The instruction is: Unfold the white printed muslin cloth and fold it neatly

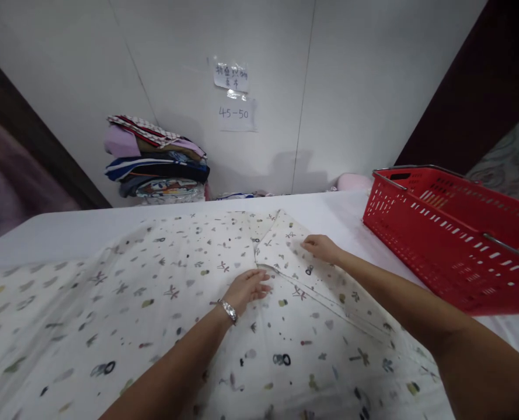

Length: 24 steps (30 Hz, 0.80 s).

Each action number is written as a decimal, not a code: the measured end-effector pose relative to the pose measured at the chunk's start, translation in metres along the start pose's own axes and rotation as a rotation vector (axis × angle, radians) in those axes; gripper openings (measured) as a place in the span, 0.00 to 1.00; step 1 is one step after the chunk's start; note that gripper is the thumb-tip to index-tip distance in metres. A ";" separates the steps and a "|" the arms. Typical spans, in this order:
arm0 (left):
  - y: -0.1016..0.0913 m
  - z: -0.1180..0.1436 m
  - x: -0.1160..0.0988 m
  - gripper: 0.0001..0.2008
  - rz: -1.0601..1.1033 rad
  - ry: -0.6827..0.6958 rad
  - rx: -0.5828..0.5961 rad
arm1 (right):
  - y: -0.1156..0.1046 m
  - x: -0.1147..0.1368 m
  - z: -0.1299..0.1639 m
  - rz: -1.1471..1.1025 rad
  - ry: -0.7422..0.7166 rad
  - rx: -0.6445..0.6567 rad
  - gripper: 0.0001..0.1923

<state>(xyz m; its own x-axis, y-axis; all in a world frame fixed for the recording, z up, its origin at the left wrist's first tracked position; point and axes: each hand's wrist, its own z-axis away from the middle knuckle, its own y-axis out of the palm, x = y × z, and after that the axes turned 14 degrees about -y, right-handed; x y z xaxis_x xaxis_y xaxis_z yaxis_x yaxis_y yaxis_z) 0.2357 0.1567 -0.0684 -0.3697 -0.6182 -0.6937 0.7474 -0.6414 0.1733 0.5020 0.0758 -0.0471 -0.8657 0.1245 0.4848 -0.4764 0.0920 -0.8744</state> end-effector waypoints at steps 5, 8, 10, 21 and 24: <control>-0.014 0.002 0.004 0.14 -0.057 0.075 -0.061 | 0.045 0.054 -0.019 0.168 -0.211 0.046 0.12; -0.024 0.003 0.007 0.16 -0.087 0.113 -0.102 | 0.071 0.079 -0.025 0.264 -0.291 0.089 0.20; -0.030 0.003 0.011 0.15 -0.107 0.117 -0.120 | 0.080 0.086 -0.029 0.304 -0.326 0.104 0.25; -0.014 -0.017 -0.015 0.13 -0.164 0.141 -0.167 | 0.049 0.046 -0.054 -0.505 -0.057 -0.015 0.15; 0.005 -0.037 -0.035 0.11 -0.148 0.156 -0.214 | 0.054 0.043 -0.052 -0.598 -0.076 -0.029 0.13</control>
<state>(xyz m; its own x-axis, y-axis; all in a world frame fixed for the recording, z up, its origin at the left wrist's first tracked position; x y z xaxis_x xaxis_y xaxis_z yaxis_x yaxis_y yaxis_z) 0.2730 0.1923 -0.0692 -0.4068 -0.4373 -0.8021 0.7972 -0.5987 -0.0779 0.4470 0.1380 -0.0727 -0.4577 -0.0282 0.8887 -0.8807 0.1515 -0.4488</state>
